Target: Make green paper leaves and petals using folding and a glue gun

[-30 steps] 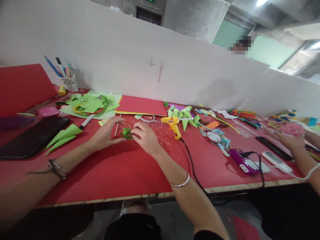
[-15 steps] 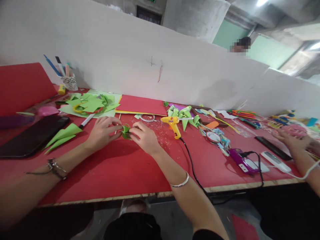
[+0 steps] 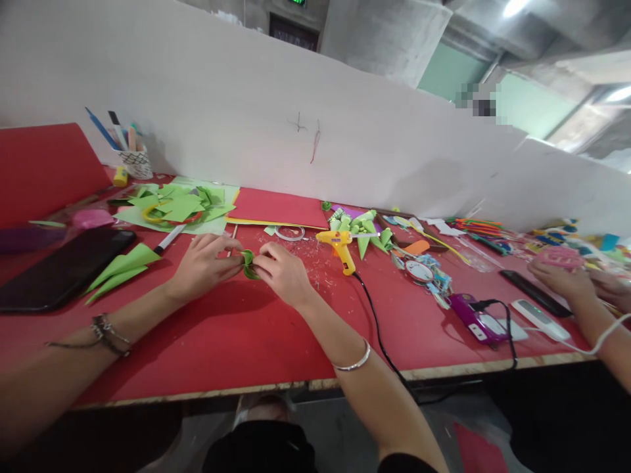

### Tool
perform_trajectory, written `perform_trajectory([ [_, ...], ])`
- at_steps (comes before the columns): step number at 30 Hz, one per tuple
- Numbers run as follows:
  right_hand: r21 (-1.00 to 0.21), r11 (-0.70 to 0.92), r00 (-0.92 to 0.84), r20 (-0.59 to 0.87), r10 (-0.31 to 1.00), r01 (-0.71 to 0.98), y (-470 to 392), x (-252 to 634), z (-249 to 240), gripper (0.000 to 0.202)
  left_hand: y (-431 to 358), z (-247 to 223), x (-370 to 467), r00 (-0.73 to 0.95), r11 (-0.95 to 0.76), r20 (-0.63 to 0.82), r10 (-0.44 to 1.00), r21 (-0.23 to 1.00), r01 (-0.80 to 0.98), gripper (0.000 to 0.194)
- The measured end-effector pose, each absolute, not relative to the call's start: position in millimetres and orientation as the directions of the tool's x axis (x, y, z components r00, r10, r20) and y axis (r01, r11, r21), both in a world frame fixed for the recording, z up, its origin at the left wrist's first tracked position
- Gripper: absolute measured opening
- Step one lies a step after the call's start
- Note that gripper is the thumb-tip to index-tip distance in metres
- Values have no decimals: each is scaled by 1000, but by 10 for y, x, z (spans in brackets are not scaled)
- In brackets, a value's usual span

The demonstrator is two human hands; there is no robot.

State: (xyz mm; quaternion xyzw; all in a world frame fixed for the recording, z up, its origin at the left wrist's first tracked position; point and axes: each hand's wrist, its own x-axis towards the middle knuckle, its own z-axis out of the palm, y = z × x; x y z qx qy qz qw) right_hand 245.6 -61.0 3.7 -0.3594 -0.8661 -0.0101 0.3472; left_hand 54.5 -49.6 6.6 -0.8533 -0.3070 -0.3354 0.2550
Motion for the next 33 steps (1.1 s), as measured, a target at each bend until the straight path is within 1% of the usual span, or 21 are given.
perform_trajectory([
  [4, -228, 734, -487, 618, 617, 640, -615, 2454, 39, 18, -481, 49, 536, 591, -687, 713, 378, -212, 695, 17],
  [7, -228, 728, -479, 621, 620, 646, -616, 2453, 44, 16, -470, 39, 534, 585, -697, 696, 416, -170, 697, 18],
  [11, -261, 729, -455, 637, 623, 633, -610, 2449, 48, 12, -477, 50, 542, 578, -722, 690, 437, -114, 683, 16],
  [17, -265, 736, -452, 646, 615, 622, -614, 2441, 57, 12, -500, 69, 559, 602, -730, 684, 412, -147, 667, 19],
  [23, -300, 736, -453, 630, 631, 608, -613, 2450, 51, 8, -474, 28, 570, 609, -760, 668, 429, -98, 643, 22],
  [26, -330, 730, -439, 627, 644, 599, -609, 2444, 50, 6, -470, 33, 570, 611, -764, 666, 427, -94, 638, 21],
  [31, -393, 703, -397, 617, 680, 592, -608, 2436, 52, 21, -455, 35, 550, 588, -746, 681, 437, -92, 660, 18],
  [33, -415, 700, -397, 606, 689, 582, -601, 2443, 48, 24, -449, 33, 542, 572, -742, 696, 435, -82, 665, 17],
])
